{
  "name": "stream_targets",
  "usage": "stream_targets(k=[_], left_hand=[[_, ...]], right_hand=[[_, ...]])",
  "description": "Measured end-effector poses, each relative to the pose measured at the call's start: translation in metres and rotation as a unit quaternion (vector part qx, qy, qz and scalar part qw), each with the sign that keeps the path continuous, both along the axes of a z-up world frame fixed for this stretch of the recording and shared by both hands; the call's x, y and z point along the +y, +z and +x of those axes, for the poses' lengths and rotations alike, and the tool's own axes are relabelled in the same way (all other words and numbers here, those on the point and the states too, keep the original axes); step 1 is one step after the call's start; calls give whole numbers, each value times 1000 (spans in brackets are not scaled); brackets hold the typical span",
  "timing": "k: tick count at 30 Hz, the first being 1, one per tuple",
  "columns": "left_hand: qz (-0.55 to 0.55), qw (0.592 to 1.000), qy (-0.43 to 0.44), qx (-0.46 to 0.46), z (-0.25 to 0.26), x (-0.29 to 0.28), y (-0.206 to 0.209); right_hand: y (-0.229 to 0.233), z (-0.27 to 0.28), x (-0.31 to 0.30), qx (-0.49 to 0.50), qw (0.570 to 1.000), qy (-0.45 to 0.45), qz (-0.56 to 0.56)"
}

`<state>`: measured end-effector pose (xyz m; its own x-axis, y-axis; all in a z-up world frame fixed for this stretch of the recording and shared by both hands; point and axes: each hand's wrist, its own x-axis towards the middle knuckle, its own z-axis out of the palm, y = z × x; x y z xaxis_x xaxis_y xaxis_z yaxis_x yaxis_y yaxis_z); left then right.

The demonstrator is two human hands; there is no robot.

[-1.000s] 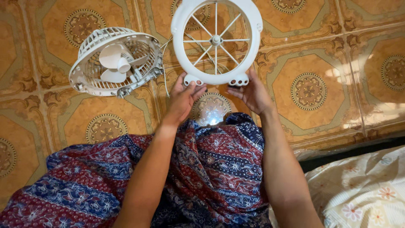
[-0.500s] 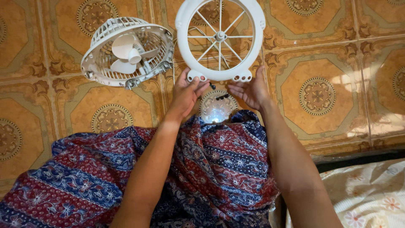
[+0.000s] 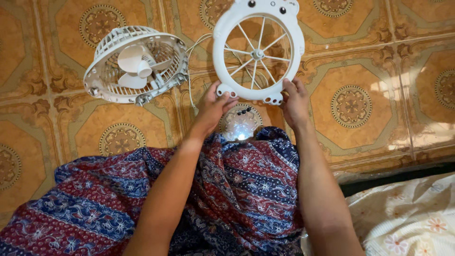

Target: The person disassembles a small white electric fan by removing the front grille and rear cover, then reassembles it by placing the components back and securing them.

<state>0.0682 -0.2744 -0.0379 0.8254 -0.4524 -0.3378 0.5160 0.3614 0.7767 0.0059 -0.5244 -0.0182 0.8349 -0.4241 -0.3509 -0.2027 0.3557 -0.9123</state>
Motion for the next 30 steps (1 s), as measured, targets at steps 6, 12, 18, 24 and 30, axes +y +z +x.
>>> stream_targets(k=[6, 12, 18, 24, 30], left_hand=[[239, 970, -12, -52, 13, -20, -14], [331, 930, -40, -156, 27, -33, -37], [461, 816, -31, -348, 36, -40, -65], [483, 800, -27, -355, 34, -42, -67], [487, 777, -21, -397, 28, -42, -51]], right_hand=[[-7, -3, -6, 70, 996, -33, -54], [-37, -1, -19, 133, 984, -46, -111], [-59, 0, -29, 179, 963, -61, -190], [-54, 3, -27, 215, 952, -61, -208], [-43, 8, -21, 132, 974, -79, -166]])
